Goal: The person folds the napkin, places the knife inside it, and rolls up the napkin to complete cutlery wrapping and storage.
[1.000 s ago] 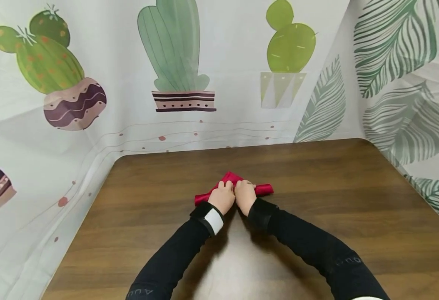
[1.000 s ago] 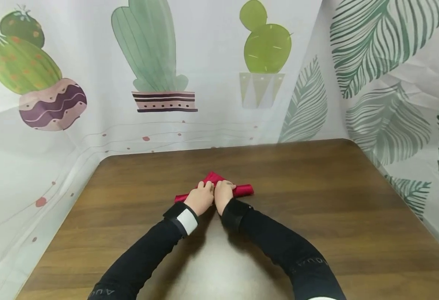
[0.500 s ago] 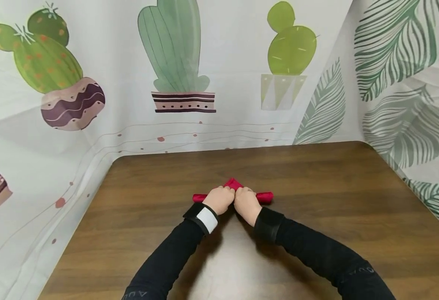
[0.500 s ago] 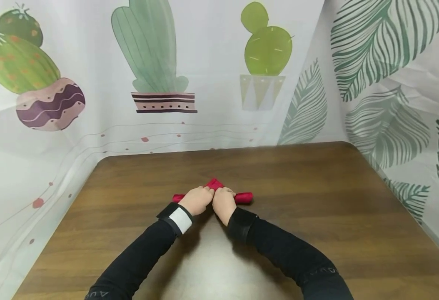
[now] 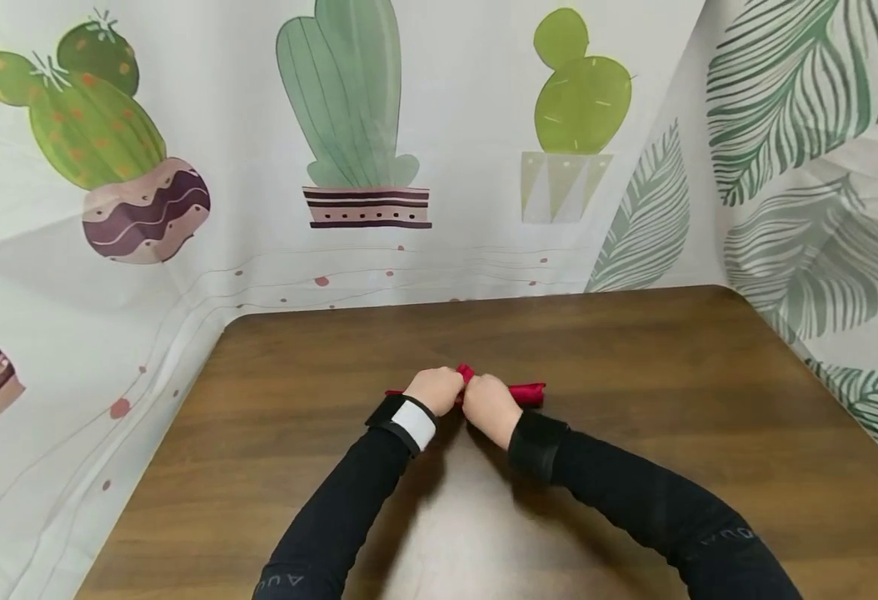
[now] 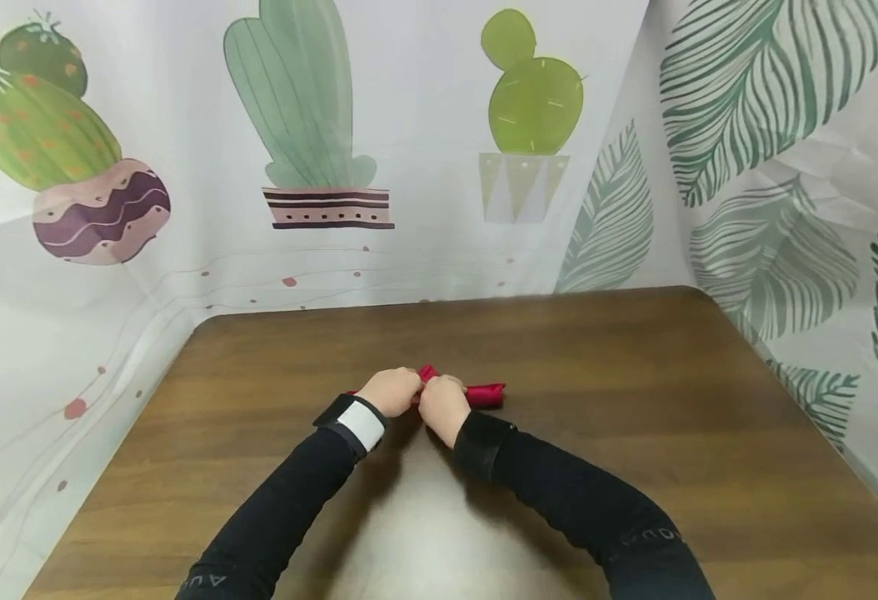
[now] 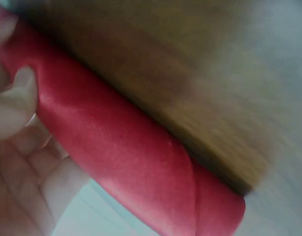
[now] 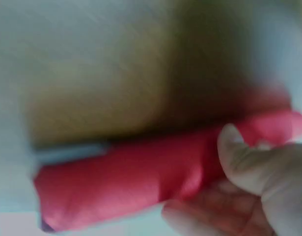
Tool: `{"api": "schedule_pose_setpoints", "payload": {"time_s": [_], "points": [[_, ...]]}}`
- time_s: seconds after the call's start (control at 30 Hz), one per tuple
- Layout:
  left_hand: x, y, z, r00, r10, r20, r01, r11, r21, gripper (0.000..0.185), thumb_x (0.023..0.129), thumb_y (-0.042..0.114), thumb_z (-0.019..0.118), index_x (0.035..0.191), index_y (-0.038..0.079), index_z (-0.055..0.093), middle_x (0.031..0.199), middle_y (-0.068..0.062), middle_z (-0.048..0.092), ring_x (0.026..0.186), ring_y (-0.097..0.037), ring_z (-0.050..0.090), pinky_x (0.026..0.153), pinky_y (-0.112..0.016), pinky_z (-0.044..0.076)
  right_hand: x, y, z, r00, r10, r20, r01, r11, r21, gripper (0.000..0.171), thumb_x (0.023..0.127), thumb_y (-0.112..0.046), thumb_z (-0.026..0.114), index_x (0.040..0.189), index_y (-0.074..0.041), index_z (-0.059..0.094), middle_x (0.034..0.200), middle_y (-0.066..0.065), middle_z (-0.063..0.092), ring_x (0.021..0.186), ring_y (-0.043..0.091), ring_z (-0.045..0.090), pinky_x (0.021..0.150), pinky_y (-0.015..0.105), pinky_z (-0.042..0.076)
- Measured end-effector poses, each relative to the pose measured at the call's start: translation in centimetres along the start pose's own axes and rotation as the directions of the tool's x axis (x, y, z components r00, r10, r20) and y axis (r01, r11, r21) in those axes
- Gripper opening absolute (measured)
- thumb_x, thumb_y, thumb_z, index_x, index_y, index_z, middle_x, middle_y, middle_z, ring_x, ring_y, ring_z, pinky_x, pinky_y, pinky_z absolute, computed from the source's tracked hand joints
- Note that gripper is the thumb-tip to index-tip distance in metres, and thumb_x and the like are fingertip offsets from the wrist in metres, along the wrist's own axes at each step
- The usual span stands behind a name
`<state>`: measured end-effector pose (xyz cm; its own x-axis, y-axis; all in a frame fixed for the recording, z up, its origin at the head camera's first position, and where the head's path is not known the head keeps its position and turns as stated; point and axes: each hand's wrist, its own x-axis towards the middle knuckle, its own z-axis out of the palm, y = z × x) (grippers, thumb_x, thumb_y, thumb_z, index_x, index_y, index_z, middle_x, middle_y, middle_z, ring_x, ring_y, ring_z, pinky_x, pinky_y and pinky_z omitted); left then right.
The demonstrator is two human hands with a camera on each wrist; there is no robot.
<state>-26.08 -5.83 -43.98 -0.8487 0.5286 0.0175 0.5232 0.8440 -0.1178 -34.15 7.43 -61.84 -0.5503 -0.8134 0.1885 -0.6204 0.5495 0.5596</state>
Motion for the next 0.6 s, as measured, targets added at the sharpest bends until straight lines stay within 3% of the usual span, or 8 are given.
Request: {"api": "schedule_pose_setpoints", "payload": {"time_s": [0.03,0.07,0.13,0.23,0.3,0.37,0.53,0.6], "points": [[0.1,-0.1,0.1,1.000,-0.009,-0.003,0.009,1.000,0.001,0.013,0.081,0.011,0.059,0.069,0.013,0.062,0.079,-0.003,0.062,0.073,-0.019,0.060,0.061,-0.035,0.049,-0.2,-0.1,-1.2,0.996,0.013,-0.083,-0.017,0.998,-0.057,0.017,0.084,-0.019,0.053,0.071,-0.012,0.061,0.068,-0.004,0.054,0.060,0.011,0.053,0.051,0.025,0.045],[0.2,-0.1,0.3,1.000,-0.016,-0.015,0.017,1.000,0.014,0.013,0.081,0.010,0.058,0.069,0.013,0.064,0.079,-0.003,0.061,0.074,-0.020,0.059,0.060,-0.035,0.049,0.2,0.1,-2.5,0.980,0.179,-0.083,-0.185,0.980,-0.069,0.019,0.082,-0.011,0.052,0.065,-0.006,0.059,0.064,0.006,0.052,0.054,0.020,0.051,0.047,0.031,0.045],[0.0,0.2,0.8,0.997,-0.010,-0.077,0.016,0.997,0.069,0.013,0.082,0.010,0.057,0.073,0.013,0.067,0.080,-0.005,0.059,0.073,-0.022,0.056,0.055,-0.034,0.049,0.5,0.5,-4.5,0.972,0.222,-0.072,-0.226,0.973,-0.046,0.020,0.085,-0.010,0.048,0.069,-0.002,0.059,0.065,0.008,0.051,0.053,0.021,0.051,0.045,0.033,0.045],[-0.8,0.8,1.5,0.982,0.016,-0.187,0.018,0.983,0.180,0.014,0.082,0.008,0.055,0.083,0.009,0.069,0.082,-0.008,0.053,0.073,-0.022,0.049,0.046,-0.030,0.048,1.2,0.7,-3.2,0.956,0.277,-0.100,-0.275,0.961,0.032,0.034,0.092,-0.009,0.032,0.069,-0.001,0.055,0.062,0.010,0.046,0.052,0.024,0.048,0.041,0.036,0.044],[-1.3,1.2,1.6,0.975,0.036,-0.218,0.012,0.976,0.217,0.016,0.083,0.009,0.054,0.091,0.005,0.068,0.084,-0.009,0.051,0.074,-0.022,0.046,0.042,-0.028,0.046,1.2,0.6,-2.5,0.950,0.295,-0.101,-0.290,0.955,0.064,0.036,0.093,-0.011,0.027,0.070,-0.005,0.054,0.064,0.008,0.044,0.054,0.022,0.047,0.042,0.034,0.044],[-1.5,1.3,1.6,0.976,0.042,-0.215,0.007,0.975,0.223,0.018,0.085,0.010,0.053,0.097,0.003,0.065,0.086,-0.009,0.049,0.075,-0.022,0.044,0.042,-0.028,0.046,0.7,0.3,-4.8,0.942,0.311,-0.129,-0.317,0.948,-0.029,0.035,0.094,-0.011,0.028,0.078,-0.003,0.058,0.070,0.009,0.047,0.056,0.023,0.048,0.042,0.033,0.045],[-0.9,0.9,1.5,0.984,0.061,-0.169,-0.029,0.982,0.187,0.022,0.086,0.014,0.054,0.102,0.003,0.063,0.089,-0.010,0.047,0.076,-0.022,0.044,0.045,-0.029,0.047,-1.2,0.8,-15.7,0.954,0.287,-0.087,-0.299,0.935,-0.192,0.019,0.083,-0.013,0.051,0.093,-0.005,0.066,0.078,0.012,0.056,0.059,0.024,0.053,0.045,0.031,0.048],[-0.8,0.7,1.7,0.984,0.056,-0.168,-0.027,0.985,0.170,0.024,0.082,0.016,0.060,0.101,0.002,0.063,0.088,-0.010,0.048,0.075,-0.022,0.045,0.045,-0.030,0.047,-0.7,1.2,-13.4,0.960,0.241,-0.140,-0.255,0.962,-0.092,0.019,0.085,-0.012,0.047,0.077,-0.004,0.063,0.066,0.009,0.051,0.053,0.021,0.049,0.042,0.029,0.045]]}}
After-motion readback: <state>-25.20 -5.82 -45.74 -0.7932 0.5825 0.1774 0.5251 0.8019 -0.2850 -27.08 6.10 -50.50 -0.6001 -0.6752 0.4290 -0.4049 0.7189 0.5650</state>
